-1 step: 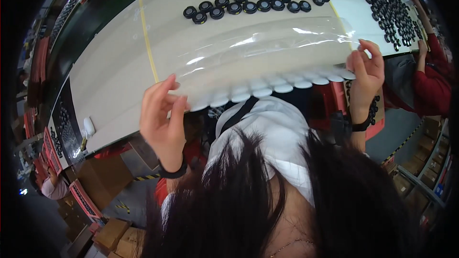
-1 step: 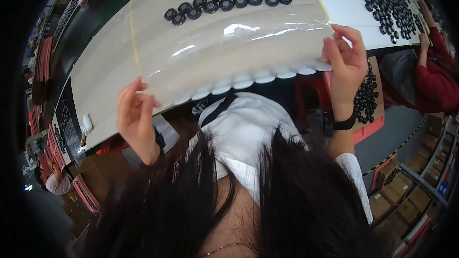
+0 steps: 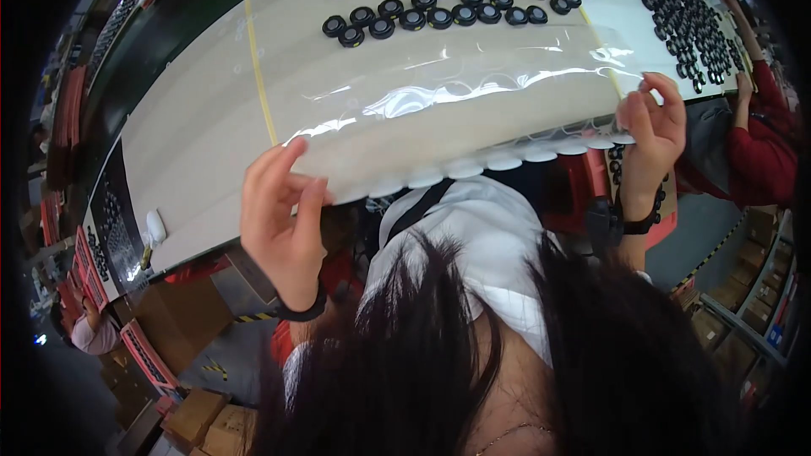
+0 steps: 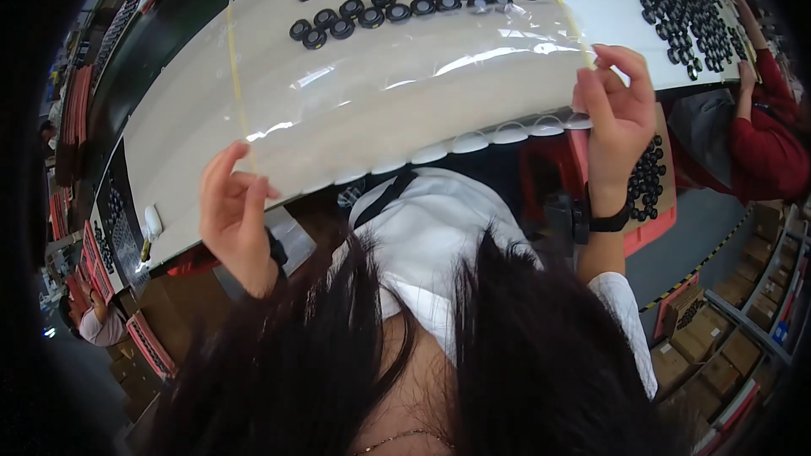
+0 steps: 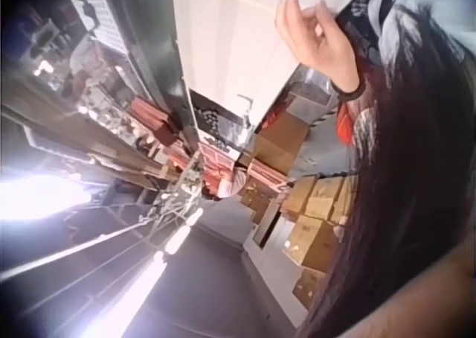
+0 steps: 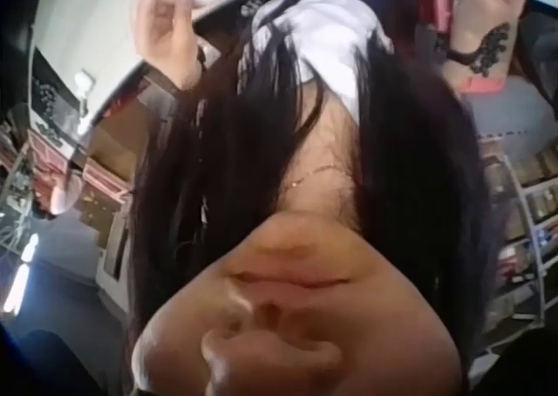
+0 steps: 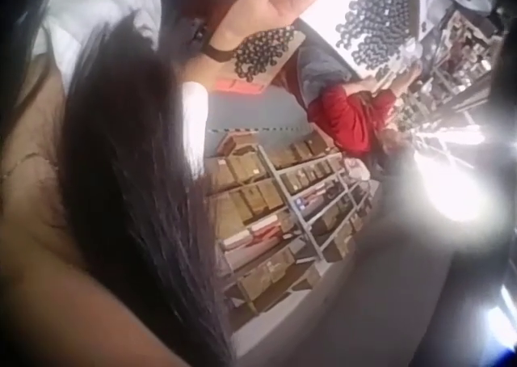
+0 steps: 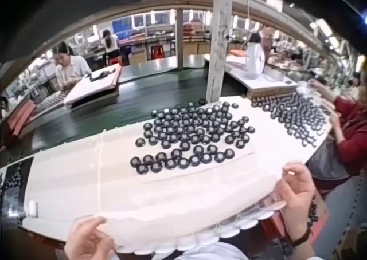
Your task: The person peels a sticker from a sheet, presses it onto a round electronic component, and sets it aside. After repeating this process, the person gathers the finished components and pushes them along the workbench.
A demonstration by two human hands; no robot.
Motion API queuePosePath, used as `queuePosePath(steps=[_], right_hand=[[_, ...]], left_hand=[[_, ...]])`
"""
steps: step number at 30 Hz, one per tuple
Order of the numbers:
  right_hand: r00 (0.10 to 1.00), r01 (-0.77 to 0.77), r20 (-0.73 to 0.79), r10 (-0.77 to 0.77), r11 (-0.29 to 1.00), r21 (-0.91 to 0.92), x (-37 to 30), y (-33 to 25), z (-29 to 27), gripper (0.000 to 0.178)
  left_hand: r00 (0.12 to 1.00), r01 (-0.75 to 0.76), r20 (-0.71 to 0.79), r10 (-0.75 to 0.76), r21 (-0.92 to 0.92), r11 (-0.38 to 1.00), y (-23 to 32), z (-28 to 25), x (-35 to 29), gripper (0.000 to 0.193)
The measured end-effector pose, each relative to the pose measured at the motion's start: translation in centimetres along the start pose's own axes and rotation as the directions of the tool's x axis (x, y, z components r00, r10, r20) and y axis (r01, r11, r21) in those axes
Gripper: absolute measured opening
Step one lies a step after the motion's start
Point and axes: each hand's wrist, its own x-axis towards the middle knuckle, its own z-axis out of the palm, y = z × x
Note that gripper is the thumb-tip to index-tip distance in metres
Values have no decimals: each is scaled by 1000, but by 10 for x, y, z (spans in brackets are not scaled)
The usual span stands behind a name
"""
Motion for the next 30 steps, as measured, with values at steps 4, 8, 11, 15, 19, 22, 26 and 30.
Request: queuePosePath(steps=[4, 8, 11, 15, 19, 22, 26, 30], right_hand=[[970, 244, -40, -242, 968, 59, 22, -18, 10, 24], [989, 109, -93, -116, 991, -83, 46, 0, 20, 24], [997, -18, -75, -1, 966, -258, 79, 47, 14, 25], [970, 242, 131, -204, 778, -579, 89, 69, 38, 18], [908, 96, 414, 66, 929, -358, 84, 74, 75, 13], [760, 159, 643, 90, 934, -319, 84, 75, 99, 12], [649, 82, 744, 163, 956, -281, 81, 81, 110, 12], [609, 52, 771, 186, 961, -272, 80, 88, 113, 12]], left_hand=[[994, -111, 12, 111, 2, 994, 13, -1, 18, 46], [977, 95, 193, -94, 3, 995, -7, 7, 60, 46], [902, 154, 405, -151, 25, 988, -32, 20, 96, 45], [897, -155, 441, -14, 344, 926, -60, 39, 123, 45], [775, -447, 625, 89, 443, 777, -64, 53, 142, 48], [714, -571, 699, 35, 553, 607, -78, 68, 154, 49], [733, -549, 677, 58, 540, 638, -92, 80, 155, 47], [766, -519, 638, 71, 551, 654, -94, 83, 156, 45]])
